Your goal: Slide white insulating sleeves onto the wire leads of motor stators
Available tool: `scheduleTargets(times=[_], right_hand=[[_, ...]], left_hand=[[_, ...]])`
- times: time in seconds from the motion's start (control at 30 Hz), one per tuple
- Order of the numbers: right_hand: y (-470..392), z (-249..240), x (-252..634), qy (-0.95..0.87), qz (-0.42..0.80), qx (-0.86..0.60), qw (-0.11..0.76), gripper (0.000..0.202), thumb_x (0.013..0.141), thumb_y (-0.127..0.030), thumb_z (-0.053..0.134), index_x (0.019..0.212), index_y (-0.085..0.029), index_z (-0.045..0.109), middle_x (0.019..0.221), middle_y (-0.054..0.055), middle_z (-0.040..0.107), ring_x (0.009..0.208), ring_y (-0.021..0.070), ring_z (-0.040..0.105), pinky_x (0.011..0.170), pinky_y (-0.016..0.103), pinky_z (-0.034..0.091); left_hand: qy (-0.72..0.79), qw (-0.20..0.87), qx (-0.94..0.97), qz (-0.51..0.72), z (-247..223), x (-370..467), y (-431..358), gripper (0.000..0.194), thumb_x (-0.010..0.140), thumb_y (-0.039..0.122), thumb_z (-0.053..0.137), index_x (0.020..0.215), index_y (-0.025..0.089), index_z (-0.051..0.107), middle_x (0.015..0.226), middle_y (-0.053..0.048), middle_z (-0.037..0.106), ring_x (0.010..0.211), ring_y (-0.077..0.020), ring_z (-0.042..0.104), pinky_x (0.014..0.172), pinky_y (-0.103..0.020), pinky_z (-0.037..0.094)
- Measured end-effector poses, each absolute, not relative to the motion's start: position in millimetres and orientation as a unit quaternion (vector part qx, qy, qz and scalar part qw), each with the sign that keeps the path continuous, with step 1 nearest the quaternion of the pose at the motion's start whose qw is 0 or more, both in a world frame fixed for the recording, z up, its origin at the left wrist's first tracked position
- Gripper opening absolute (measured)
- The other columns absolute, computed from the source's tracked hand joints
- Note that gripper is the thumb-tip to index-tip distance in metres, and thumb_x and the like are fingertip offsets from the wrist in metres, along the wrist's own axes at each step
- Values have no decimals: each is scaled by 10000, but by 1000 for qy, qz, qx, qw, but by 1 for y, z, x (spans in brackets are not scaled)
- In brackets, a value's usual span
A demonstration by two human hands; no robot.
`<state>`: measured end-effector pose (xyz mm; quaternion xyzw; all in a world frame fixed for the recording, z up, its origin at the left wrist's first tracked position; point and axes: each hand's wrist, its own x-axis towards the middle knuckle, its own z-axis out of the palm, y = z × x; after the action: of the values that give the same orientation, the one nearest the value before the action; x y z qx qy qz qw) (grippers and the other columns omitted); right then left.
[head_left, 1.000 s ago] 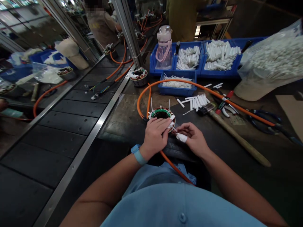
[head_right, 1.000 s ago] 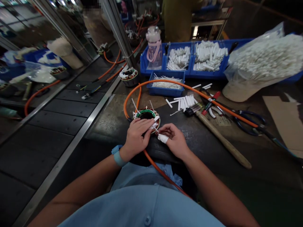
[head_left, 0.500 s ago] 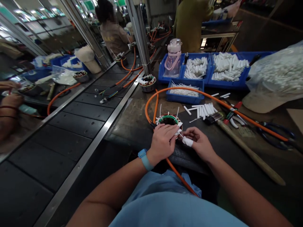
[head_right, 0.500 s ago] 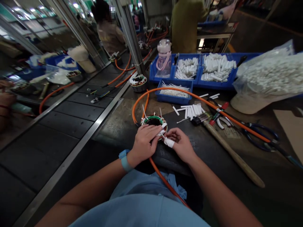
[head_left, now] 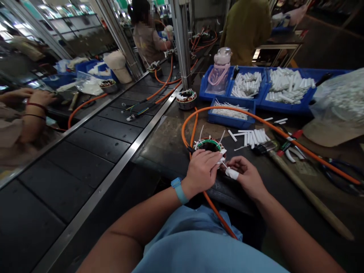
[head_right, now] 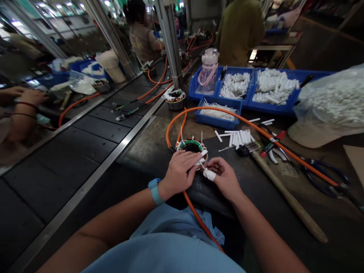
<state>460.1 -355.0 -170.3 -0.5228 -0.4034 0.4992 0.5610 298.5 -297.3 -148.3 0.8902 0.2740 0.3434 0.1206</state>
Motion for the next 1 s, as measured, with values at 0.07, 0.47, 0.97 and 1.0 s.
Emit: scheduleTargets(times=[0.07,0.47,0.97,1.0], right_hand=[[-361,-172,460,-401,500,-513,571,324,578,-284,776,782,-220,533,801,-10,635,745,127,609,734,260,491],[-339,-165,454,-422,459,-564,542,345,523,-342,778,680,-191,510,609,-43,533,566,97,499,551,221,429],[-335,-133,472,-850,-272,-423,156,170,796,-232,484,630,-218,519,579,17,502,645,170,402,651,340,264],[-330,-132,472,-846,-290,-420,152,167,794,-227,484,631,-222,518,575,17,495,641,171,396,651,340,261]], left_hand=[[276,118,888,347,-149,299,-297,292,836,174,465,1106,186,577,1113,-46,632,1042,-167,556,960,-394,367],[272,119,891,344,-148,298,-296,301,839,183,462,1118,190,574,1120,-47,628,1035,-171,559,965,-404,359],[328,65,910,245,-137,296,-299,363,824,273,485,1164,144,492,1137,-103,581,1104,-205,486,998,-397,327],[335,56,912,228,-137,296,-298,322,822,303,494,1095,133,520,1060,-108,602,1063,-211,503,990,-395,332]])
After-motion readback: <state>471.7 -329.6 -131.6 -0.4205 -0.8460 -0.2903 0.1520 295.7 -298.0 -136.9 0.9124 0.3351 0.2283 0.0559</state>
